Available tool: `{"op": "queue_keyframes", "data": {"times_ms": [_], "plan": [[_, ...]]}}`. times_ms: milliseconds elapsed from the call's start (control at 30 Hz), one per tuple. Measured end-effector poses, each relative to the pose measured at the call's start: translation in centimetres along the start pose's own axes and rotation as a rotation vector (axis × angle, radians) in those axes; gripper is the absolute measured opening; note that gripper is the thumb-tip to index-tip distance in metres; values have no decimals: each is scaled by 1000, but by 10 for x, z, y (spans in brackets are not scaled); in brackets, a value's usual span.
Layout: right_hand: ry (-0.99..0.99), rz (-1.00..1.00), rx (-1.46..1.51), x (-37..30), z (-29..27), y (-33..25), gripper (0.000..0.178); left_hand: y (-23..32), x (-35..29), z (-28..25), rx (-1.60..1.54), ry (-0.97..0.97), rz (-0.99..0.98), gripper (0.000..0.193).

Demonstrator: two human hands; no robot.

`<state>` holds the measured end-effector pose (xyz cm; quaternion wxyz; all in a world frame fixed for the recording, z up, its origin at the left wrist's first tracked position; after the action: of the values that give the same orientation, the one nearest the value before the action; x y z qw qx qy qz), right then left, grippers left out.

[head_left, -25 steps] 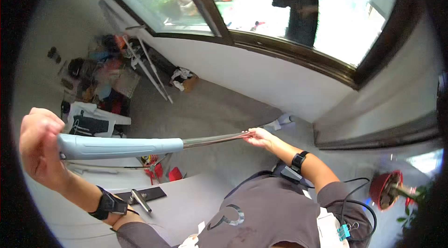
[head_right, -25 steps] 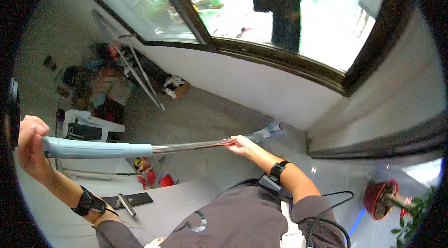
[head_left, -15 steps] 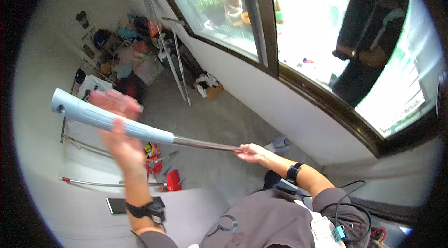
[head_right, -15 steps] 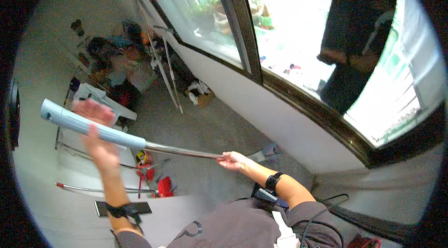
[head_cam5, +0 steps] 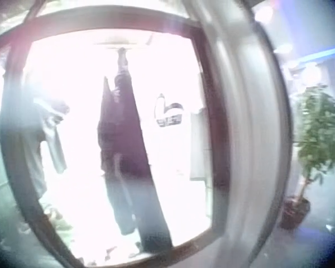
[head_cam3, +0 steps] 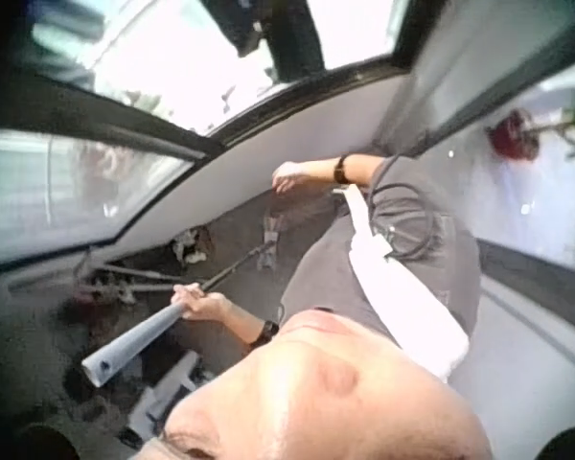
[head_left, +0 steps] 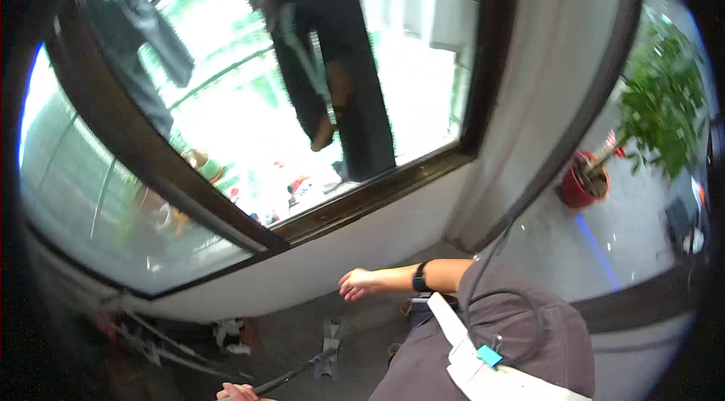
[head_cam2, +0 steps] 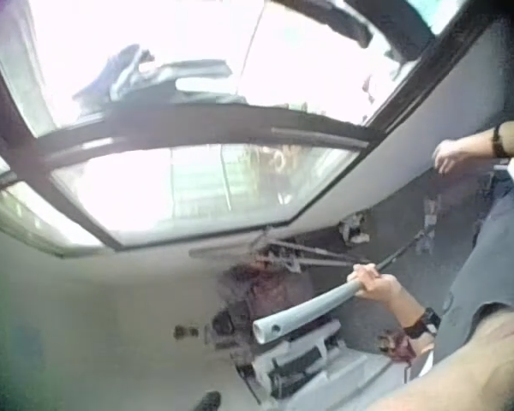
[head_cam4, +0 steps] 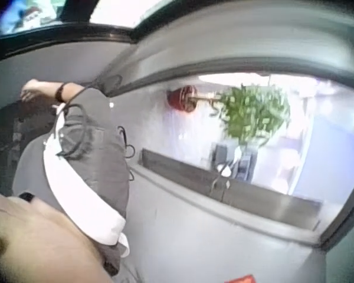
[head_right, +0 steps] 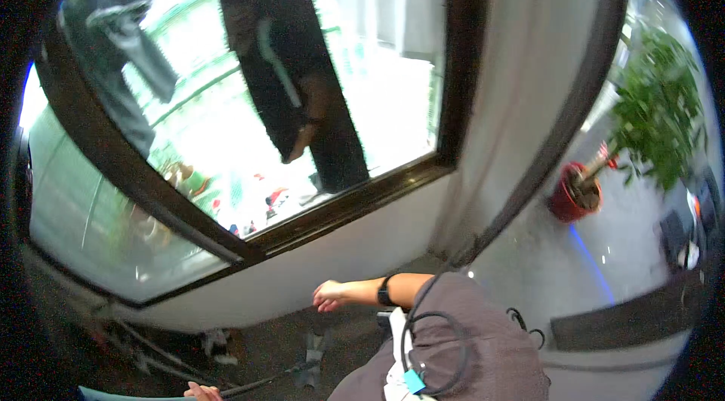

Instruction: Assemble a flat mop by attaching the mop head and handle segments.

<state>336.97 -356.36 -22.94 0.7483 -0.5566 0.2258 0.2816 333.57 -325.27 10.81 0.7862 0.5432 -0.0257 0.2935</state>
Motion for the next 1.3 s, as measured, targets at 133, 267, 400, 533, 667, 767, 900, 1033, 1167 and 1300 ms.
{"op": "queue_keyframes", "data": {"times_ms": [133,267,400,533,667,767,900,1033,1167,1300], "plan": [[345,12,591,-66,-86,54,36,-30,4,32,149,-123,-98,19],[533,-160,791,-145,-167,91,25,-43,-17,87,172,-281,-169,20],[752,-405,977,-239,-232,111,20,-48,-53,131,159,-298,-158,24],[806,-434,856,-297,-280,146,18,-50,-101,169,364,-443,-97,27],[439,-95,-38,-298,-328,196,24,-75,-160,181,220,-269,-132,24],[260,216,-466,-317,-375,235,29,-69,-202,190,70,-157,-46,22],[91,659,-1162,-385,-437,209,31,12,-281,249,25,-268,176,14],[312,480,-920,-444,-592,229,29,32,-348,278,-120,-157,144,15],[576,241,-1513,-473,-646,111,20,63,-421,277,-145,-88,205,16],[283,-43,-1277,-519,-546,8,22,110,-501,261,-70,163,339,13]]}}
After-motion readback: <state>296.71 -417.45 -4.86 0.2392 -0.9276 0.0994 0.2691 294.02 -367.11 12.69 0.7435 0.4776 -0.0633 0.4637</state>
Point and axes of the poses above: each hand's wrist, its own x-axis towards the middle knuckle, its own z-axis out of the palm, y = z × x, the point moved 8 cm from there along x, towards the middle knuckle, and after that the axes turned 7 degrees about -x, right-handed, at the moved point
